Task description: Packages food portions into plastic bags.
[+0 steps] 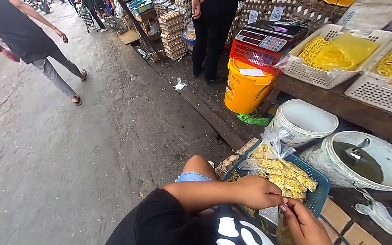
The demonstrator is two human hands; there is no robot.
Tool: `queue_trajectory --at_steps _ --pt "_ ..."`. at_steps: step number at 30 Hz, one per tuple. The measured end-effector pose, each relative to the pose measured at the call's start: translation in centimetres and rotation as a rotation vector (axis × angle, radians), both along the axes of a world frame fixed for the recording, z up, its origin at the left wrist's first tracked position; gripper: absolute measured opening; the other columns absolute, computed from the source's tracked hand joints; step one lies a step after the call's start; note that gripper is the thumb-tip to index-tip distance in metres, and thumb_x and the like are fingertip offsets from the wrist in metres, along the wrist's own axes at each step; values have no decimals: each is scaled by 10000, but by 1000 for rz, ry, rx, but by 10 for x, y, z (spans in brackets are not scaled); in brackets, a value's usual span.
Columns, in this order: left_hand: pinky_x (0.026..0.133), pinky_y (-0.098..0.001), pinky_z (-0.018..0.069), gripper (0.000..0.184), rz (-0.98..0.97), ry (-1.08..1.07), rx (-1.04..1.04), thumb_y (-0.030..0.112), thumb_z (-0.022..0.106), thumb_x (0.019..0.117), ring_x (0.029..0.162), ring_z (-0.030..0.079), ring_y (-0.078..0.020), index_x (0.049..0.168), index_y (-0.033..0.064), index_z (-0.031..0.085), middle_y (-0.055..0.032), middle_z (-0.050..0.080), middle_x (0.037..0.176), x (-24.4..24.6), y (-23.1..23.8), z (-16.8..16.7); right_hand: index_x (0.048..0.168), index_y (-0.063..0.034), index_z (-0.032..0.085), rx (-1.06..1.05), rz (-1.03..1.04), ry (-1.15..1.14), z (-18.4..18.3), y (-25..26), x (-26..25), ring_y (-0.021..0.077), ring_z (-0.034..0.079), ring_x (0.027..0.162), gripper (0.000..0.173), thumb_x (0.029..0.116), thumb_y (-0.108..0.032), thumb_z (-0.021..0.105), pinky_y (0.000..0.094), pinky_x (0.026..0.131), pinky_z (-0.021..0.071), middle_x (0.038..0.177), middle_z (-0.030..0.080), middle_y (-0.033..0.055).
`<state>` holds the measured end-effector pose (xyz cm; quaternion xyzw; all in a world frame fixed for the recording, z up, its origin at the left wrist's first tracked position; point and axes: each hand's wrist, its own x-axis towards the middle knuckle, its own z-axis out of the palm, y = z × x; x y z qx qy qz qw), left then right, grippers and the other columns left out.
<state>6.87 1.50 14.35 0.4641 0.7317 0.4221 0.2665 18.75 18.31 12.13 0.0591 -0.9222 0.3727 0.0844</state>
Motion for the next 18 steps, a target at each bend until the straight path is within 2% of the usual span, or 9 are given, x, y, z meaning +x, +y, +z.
queue_trajectory --at_steps 2,5,7,8,10,12,14,16,18 --pt "675 -381 438 356 12 -179 -10 146 499 1056 682 549 -160 814 -59 662 -83 604 713 1 -1 6 964 115 646 33 -14 49 -5 -4 5 305 666 753 247 1021 -97 533 400 723 555 829 666 241" --pt "505 -189 318 291 143 -567 42 83 526 1027 504 389 -3 762 -2 611 53 474 592 5 -4 1 833 102 668 66 18 103 -10 -2 18 315 676 673 331 1014 -160 576 390 640 552 742 669 236" --pt "461 -148 312 216 305 -822 112 66 499 1026 465 361 16 846 16 608 81 444 589 -4 -12 -5 818 106 676 70 51 77 -10 8 28 318 685 685 365 1028 -176 578 391 651 557 747 678 242" --pt "436 -138 313 241 316 -866 129 67 497 1032 437 366 23 815 43 599 89 458 558 -12 -17 -11 822 113 681 57 51 54 -12 12 33 317 688 697 369 1030 -175 579 394 662 557 754 682 247" --pt "445 -152 344 304 195 -814 102 96 485 1053 437 404 9 769 60 587 85 478 546 -28 -20 -18 833 127 679 9 47 8 -18 18 36 307 682 710 372 1033 -171 582 392 683 553 768 684 253" --pt "505 -182 416 307 119 -686 56 159 455 1085 499 470 -18 848 31 603 61 503 607 -38 -16 -19 869 138 685 -60 -37 -13 -23 16 36 253 666 711 374 1044 -170 567 359 695 545 766 680 239" --pt "659 -271 501 299 142 -509 51 216 471 1092 674 558 -97 1094 -42 622 -50 594 811 -38 -5 -18 885 146 681 -146 -193 7 -23 11 31 89 604 679 370 1048 -154 539 243 676 509 725 652 163" --pt "872 -431 545 446 130 -376 21 236 592 1045 920 661 -260 1357 -73 518 -222 672 1067 -26 7 -17 872 132 669 -253 -330 52 -20 6 20 -84 553 687 353 1047 -140 528 112 690 473 709 624 48" --pt "1000 -532 515 638 64 -347 -32 212 701 980 1112 660 -390 1481 -74 428 -307 636 1249 -3 18 -17 857 111 664 -322 -391 99 -17 2 10 -131 565 702 323 1039 -126 540 81 708 482 713 630 -11"
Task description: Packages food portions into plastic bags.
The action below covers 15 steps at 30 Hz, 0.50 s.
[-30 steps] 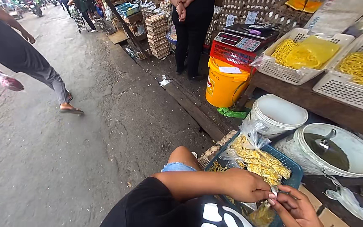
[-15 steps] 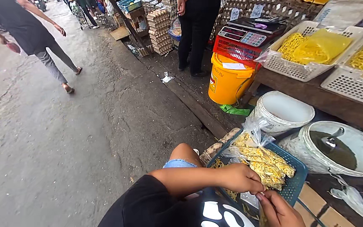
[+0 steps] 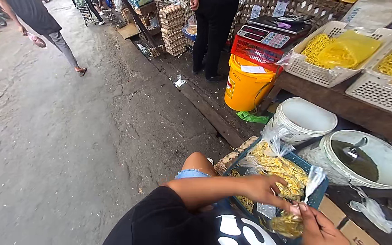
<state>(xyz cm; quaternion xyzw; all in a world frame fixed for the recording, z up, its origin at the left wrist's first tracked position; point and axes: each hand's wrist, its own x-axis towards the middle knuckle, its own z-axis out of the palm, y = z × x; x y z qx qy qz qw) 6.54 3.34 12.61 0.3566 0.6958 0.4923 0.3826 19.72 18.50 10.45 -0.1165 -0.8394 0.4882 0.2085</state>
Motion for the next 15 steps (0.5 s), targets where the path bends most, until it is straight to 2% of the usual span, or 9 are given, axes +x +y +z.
queue_trajectory --at_steps 1,2,3,4,6,8,11,13,15 --pt "1027 -546 500 655 -44 14 -26 213 728 961 1152 649 -405 1473 -80 444 -311 633 1267 12 5 -3 890 117 669 -25 -6 8 2 -2 -3 -129 580 726 308 1037 -122 542 85 729 493 745 648 -6" --pt "1028 -550 490 611 -80 27 -46 224 738 954 1148 648 -399 1413 -102 499 -309 645 1235 21 8 -7 938 137 666 -59 -9 15 4 -3 -4 -123 592 760 293 1032 -114 549 91 751 499 799 666 15" --pt "980 -540 503 521 -93 48 -49 244 734 958 1077 665 -375 1292 -124 580 -294 672 1142 27 9 -12 1015 162 651 -116 -4 20 6 -3 -4 -117 609 822 269 1025 -89 554 97 794 513 896 686 41" --pt "870 -513 513 431 -88 63 -30 258 724 964 935 663 -334 1129 -130 637 -261 681 992 29 10 -17 1069 159 626 -192 -6 28 6 -2 -5 -112 621 864 235 1017 -58 550 106 816 528 976 686 24" --pt "771 -479 504 387 -116 106 -7 274 705 977 803 637 -284 992 -110 662 -211 666 853 26 9 -17 1161 77 595 -380 -32 11 7 3 -6 -94 656 860 188 1015 -21 530 139 796 576 1029 687 -89" --pt "748 -512 499 406 -149 195 -33 310 709 972 779 640 -307 960 -94 668 -204 662 817 20 7 -12 1220 29 579 -497 -55 16 7 3 -4 -67 681 810 216 1023 -13 503 168 739 603 1007 698 -145" --pt "773 -555 505 437 -153 293 -62 347 689 981 817 666 -349 974 -90 679 -220 677 834 20 8 -9 1274 49 540 -516 -40 57 8 1 -3 -62 687 783 259 1029 -1 477 168 718 607 966 698 -157" --pt "749 -546 505 441 -106 306 -20 343 686 982 792 663 -346 948 -97 677 -219 671 811 23 6 -11 1306 61 512 -491 64 97 11 4 -2 -51 691 810 309 999 36 486 176 765 598 940 706 -164" --pt "698 -518 495 435 -56 314 48 338 703 967 737 648 -319 892 -89 670 -198 654 761 26 3 -13 1339 -20 500 -498 254 121 8 13 1 -5 704 976 391 959 62 539 219 916 581 1049 734 -168"
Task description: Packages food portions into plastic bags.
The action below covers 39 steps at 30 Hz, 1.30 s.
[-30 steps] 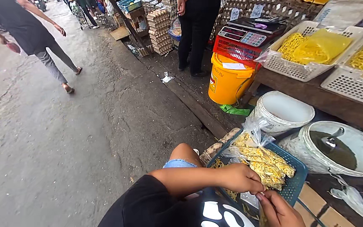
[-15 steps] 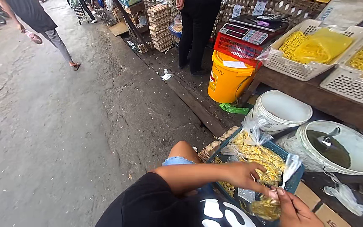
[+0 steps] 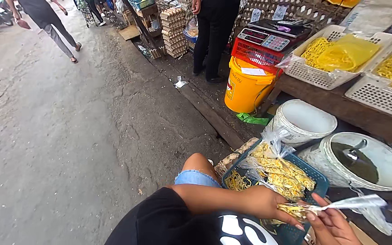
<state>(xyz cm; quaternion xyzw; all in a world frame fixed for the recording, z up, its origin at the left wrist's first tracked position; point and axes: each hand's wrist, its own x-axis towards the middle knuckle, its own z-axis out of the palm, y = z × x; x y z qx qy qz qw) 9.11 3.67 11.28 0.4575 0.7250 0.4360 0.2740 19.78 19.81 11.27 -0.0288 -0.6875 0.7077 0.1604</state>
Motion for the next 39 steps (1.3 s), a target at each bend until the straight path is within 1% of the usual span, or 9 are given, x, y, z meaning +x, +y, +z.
queue_trajectory --at_steps 2,7,11,16,19,25,30,35,39 --pt "697 -517 495 396 -9 19 31 307 711 961 738 652 -318 897 -82 680 -193 661 764 2 -2 1 1267 -118 627 -27 106 -50 -4 3 5 6 681 1047 336 960 13 598 225 958 558 1137 730 -147" --pt "740 -528 501 420 -31 -78 -61 329 687 984 783 655 -326 971 -91 675 -210 669 817 4 -1 3 960 -149 757 -52 -41 -101 2 -11 8 -27 705 881 300 976 52 535 197 864 584 934 768 -138" --pt "616 -374 525 408 -34 -257 -59 320 678 998 644 626 -199 1007 -88 660 -154 657 775 5 -1 3 945 -184 747 -13 -85 -18 10 -7 6 -46 702 868 300 986 25 536 185 859 580 913 761 -173" --pt "662 -377 484 319 11 -236 76 214 740 944 683 586 -186 918 -93 656 -137 630 754 6 -2 2 1069 -164 701 -90 45 -78 8 -6 8 -15 703 966 289 947 58 561 209 925 570 1020 766 -138" --pt "707 -379 482 277 -12 -265 82 155 754 925 735 590 -191 977 -101 663 -154 647 804 7 -1 5 1059 -120 662 -144 -14 -138 6 -15 9 -15 719 885 304 914 124 555 199 853 597 965 772 -126" --pt "719 -345 538 319 42 -386 -12 190 695 985 727 641 -162 1109 -98 634 -150 690 852 4 -1 -5 1073 -197 763 -92 25 38 -12 8 2 52 657 1116 232 947 -34 655 249 987 543 1186 722 -99" --pt "607 -242 483 243 -18 -517 33 154 636 1019 589 561 -56 1062 -85 654 -53 651 712 14 -4 -5 984 -116 669 -117 -174 -29 11 -7 0 -2 726 862 270 929 112 534 214 869 602 895 767 -124" --pt "620 -252 488 248 -48 -488 51 155 621 1028 596 562 -67 1016 -91 651 -61 642 705 9 -4 -8 1078 -130 710 -158 -127 -8 -5 4 0 35 715 988 266 983 44 533 254 935 584 1046 768 -100" --pt "600 -224 481 224 -112 -535 108 118 624 1021 581 564 -46 911 -76 632 -36 621 674 6 -6 -2 1040 -132 668 -348 -129 -83 -3 7 1 47 739 925 272 1035 -3 428 254 905 604 964 778 -72"
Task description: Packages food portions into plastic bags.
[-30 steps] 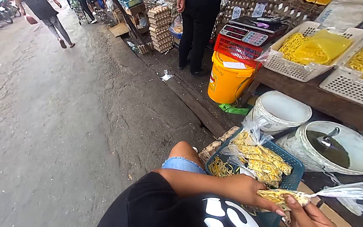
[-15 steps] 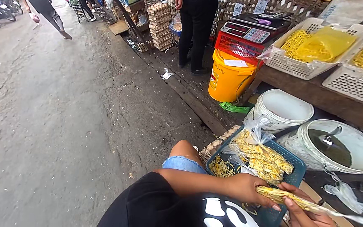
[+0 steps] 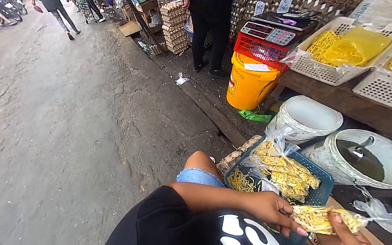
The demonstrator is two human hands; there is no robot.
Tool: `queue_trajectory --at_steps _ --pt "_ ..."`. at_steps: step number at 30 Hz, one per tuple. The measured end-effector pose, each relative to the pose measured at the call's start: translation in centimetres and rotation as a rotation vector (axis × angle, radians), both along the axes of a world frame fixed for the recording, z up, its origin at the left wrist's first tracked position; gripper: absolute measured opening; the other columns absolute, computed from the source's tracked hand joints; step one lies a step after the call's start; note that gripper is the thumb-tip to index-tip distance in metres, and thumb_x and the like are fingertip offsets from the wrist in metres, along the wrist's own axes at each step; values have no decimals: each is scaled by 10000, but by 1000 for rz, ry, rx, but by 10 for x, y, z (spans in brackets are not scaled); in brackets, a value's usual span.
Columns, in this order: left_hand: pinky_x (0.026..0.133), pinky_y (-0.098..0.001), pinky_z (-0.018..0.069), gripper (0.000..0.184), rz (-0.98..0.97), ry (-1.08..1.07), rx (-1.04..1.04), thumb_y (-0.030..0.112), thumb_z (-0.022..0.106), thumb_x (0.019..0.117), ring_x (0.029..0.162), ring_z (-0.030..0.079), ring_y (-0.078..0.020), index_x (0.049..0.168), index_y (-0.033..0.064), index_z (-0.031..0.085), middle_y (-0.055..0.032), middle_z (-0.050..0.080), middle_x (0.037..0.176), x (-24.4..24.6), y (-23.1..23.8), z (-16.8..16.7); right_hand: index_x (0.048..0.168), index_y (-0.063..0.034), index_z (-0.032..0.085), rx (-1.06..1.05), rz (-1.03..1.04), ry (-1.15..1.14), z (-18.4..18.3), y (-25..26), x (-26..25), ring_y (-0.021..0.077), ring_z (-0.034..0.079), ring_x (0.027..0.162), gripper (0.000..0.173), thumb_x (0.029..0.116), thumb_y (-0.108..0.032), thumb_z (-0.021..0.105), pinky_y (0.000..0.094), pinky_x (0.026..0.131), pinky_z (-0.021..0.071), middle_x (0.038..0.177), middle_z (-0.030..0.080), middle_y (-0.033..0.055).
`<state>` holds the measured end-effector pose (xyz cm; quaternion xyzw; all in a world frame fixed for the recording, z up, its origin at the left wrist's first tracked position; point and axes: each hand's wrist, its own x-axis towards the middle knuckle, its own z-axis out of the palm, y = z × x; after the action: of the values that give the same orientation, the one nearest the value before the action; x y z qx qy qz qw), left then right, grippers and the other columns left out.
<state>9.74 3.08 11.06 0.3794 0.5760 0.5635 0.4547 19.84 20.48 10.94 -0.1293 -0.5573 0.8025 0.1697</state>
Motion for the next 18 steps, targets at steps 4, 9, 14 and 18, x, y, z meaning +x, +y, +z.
queue_trajectory --at_steps 4,9,14,18 --pt "643 -226 506 207 29 -55 67 77 545 1049 639 595 -46 940 -79 627 -41 652 746 0 0 -1 1121 -133 593 -279 70 -138 -4 12 -2 116 747 973 232 1103 -211 375 329 915 616 1028 770 -4" --pt "707 -241 524 201 99 5 46 75 590 1025 720 632 -55 1001 -98 689 -87 713 846 0 -3 -5 1153 -149 568 -277 109 -205 -5 14 1 116 750 937 296 1120 -310 322 317 881 620 1025 766 -14" --pt "707 -282 487 252 48 95 -12 132 662 995 709 577 -102 992 -120 653 -118 654 810 -4 1 -8 1051 -119 624 -103 19 -103 -4 5 4 93 756 863 270 1032 26 397 289 844 632 941 779 -35" --pt "824 -357 525 342 97 80 -39 168 681 989 850 628 -176 1182 -109 625 -181 675 976 -2 4 -8 1060 -111 707 242 137 -30 -1 15 9 27 710 973 264 929 82 583 256 946 576 1017 769 -102"
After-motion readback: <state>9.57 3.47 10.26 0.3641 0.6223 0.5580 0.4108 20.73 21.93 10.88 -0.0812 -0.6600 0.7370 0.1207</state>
